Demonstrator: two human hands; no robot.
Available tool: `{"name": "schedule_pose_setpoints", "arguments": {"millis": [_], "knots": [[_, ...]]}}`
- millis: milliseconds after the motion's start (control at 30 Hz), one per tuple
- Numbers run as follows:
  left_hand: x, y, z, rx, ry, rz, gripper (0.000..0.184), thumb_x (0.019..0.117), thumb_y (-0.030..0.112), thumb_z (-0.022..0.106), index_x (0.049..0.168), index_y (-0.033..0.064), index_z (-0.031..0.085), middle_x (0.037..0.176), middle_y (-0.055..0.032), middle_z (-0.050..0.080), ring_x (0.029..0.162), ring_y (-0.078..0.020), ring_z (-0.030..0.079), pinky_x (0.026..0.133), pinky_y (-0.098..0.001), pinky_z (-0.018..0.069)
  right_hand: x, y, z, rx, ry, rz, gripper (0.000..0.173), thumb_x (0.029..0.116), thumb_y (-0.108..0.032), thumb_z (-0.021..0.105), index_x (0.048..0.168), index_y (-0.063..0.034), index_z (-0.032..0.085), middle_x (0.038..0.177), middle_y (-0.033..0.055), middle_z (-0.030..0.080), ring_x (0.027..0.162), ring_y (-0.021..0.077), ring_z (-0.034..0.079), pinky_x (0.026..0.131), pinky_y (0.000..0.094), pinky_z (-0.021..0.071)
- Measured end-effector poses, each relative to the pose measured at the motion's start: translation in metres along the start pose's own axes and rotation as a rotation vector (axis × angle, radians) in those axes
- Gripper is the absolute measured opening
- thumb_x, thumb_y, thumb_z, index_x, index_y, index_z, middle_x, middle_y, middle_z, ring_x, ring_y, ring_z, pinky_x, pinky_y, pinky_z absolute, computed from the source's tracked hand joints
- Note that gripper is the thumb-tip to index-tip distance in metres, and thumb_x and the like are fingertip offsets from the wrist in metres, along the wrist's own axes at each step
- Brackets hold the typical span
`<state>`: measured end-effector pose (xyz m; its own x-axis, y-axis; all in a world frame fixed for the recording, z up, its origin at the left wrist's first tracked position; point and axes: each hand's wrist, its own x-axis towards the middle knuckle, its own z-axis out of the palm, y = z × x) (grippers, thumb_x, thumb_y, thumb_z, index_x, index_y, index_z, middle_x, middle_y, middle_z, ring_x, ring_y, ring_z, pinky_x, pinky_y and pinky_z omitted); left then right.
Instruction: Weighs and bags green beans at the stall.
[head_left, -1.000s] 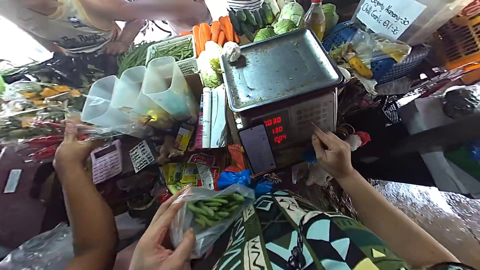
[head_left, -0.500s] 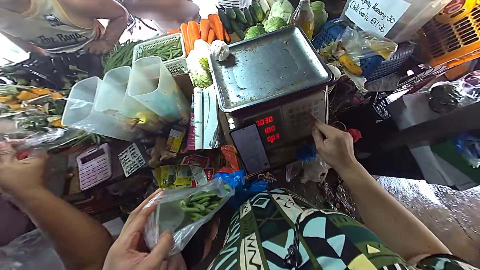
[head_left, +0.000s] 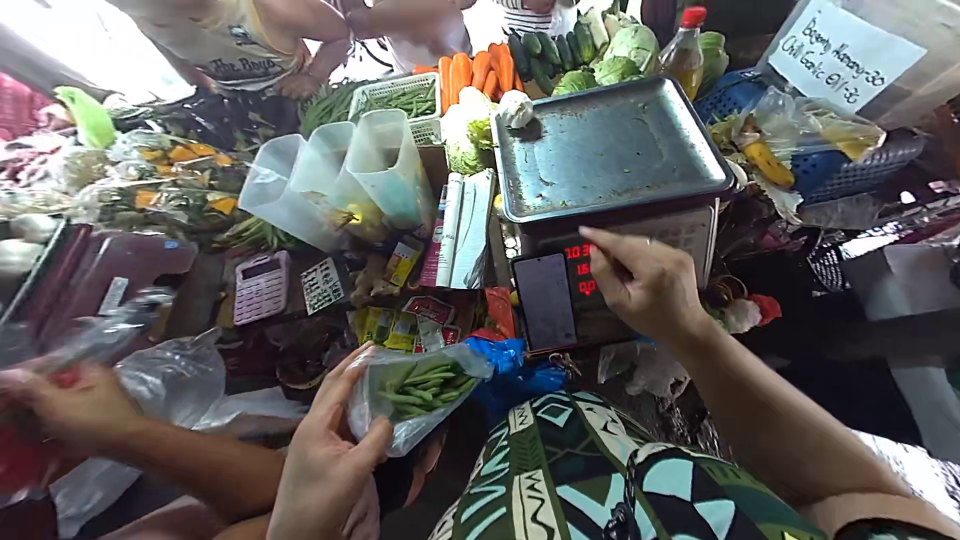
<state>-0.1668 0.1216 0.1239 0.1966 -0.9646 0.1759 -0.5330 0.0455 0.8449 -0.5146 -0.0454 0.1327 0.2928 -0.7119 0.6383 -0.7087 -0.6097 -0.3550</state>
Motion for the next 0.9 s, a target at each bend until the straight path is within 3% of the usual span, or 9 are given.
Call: {"name": "schedule_pose_setpoints", "arguments": {"millis": [67,167,267,467,533,633,700,800,900], "knots": [[0.001,0.001,0.000,-0.016,0.018,-0.022,0.065,0.0680,0.010,0.069,0.132,0.0027,0.063,0.152,-0.0117,0.051,0.135,-0.0169,0.054,0.103,-0.0307,0.0539,0.056,-0.007,0.003,-0.060,-0.093,-0.040,0.033,0.1004,-0.020,0.055,0.126,-0.0077,0.072,0.090,0.0152,0.072,0.082,0.0326,0.070,0.067,0.0497,0.0559],[0.005,0.008,0.001,-0.037,0.042,-0.040,0.069,0.0668,0.008,0.069,0.135,0.0018,0.061,0.154,-0.0116,0.048,0.133,-0.0155,0.055,0.099,-0.0301,0.0554,0.145,-0.005,0.021,-0.137,-0.342,0.056,0.044,0.1010,-0.025,0.058,0.143,-0.0118,0.059,0.131,0.0264,0.061,0.121,0.0464,0.059,0.097,0.0620,0.0487],[0.009,0.014,0.002,-0.067,0.056,-0.048,0.073,0.0686,0.007,0.069,0.140,0.0014,0.057,0.157,-0.0124,0.044,0.132,-0.0160,0.056,0.099,-0.0318,0.0565,0.204,0.016,0.057,-0.171,-0.499,0.159,0.058,0.0957,-0.022,0.067,0.151,-0.0175,0.051,0.148,0.0307,0.046,0.127,0.0547,0.051,0.099,0.0708,0.0443],[0.010,0.021,0.003,-0.197,0.048,-0.110,0.082,0.0717,0.001,0.069,0.150,0.0133,0.049,0.165,-0.0024,0.032,0.119,-0.0081,0.063,0.085,-0.0282,0.0605,0.213,0.007,0.066,-0.035,-0.487,0.186,0.054,0.0902,-0.014,0.074,0.139,-0.0026,0.054,0.130,0.0383,0.054,0.115,0.0585,0.057,0.092,0.0760,0.0449],[0.011,0.021,0.008,-0.250,0.043,-0.134,0.083,0.0717,-0.001,0.069,0.151,0.0143,0.048,0.165,-0.0021,0.032,0.116,-0.0085,0.064,0.083,-0.0287,0.0614,0.188,-0.031,0.043,0.207,-0.569,0.115,0.044,0.0926,-0.020,0.073,0.133,-0.0062,0.059,0.104,0.0258,0.067,0.091,0.0414,0.067,0.078,0.0625,0.0529],[0.011,0.020,0.018,-0.335,0.010,-0.115,0.083,0.0712,-0.004,0.070,0.150,0.0081,0.048,0.164,-0.0071,0.034,0.124,-0.0148,0.061,0.093,-0.0329,0.0598,0.112,-0.084,0.050,0.829,-1.065,-0.067,0.030,0.0915,-0.012,0.071,0.121,-0.0086,0.067,0.075,0.0054,0.068,0.061,0.0124,0.062,0.055,0.0320,0.0553],[0.012,0.021,0.022,-0.353,-0.022,-0.034,0.079,0.0704,-0.005,0.072,0.146,-0.0005,0.050,0.162,-0.0133,0.036,0.133,-0.0187,0.055,0.102,-0.0358,0.0557,0.069,-0.113,0.081,0.865,-1.253,-0.235,0.034,0.0919,-0.012,0.072,0.125,-0.0062,0.066,0.091,0.0114,0.070,0.074,0.0190,0.065,0.069,0.0404,0.0560],[0.007,0.024,0.014,-0.254,-0.046,0.048,0.070,0.0705,-0.002,0.071,0.139,-0.0012,0.058,0.159,-0.0134,0.041,0.140,-0.0188,0.050,0.109,-0.0350,0.0510,0.040,-0.134,0.098,0.721,-1.192,-0.265,0.051,0.0964,-0.015,0.069,0.144,-0.0041,0.054,0.133,0.0251,0.060,0.115,0.0382,0.064,0.099,0.0561,0.0513],[0.000,0.012,-0.012,0.013,-0.036,0.083,0.060,0.0721,0.004,0.067,0.132,0.0054,0.066,0.151,-0.0074,0.053,0.136,-0.0157,0.053,0.109,-0.0341,0.0512,0.048,-0.127,0.078,0.296,-1.234,-0.393,0.072,0.0951,-0.056,0.065,0.152,-0.0139,0.048,0.148,0.0185,0.053,0.133,0.0379,0.053,0.113,0.0602,0.0373]]}}
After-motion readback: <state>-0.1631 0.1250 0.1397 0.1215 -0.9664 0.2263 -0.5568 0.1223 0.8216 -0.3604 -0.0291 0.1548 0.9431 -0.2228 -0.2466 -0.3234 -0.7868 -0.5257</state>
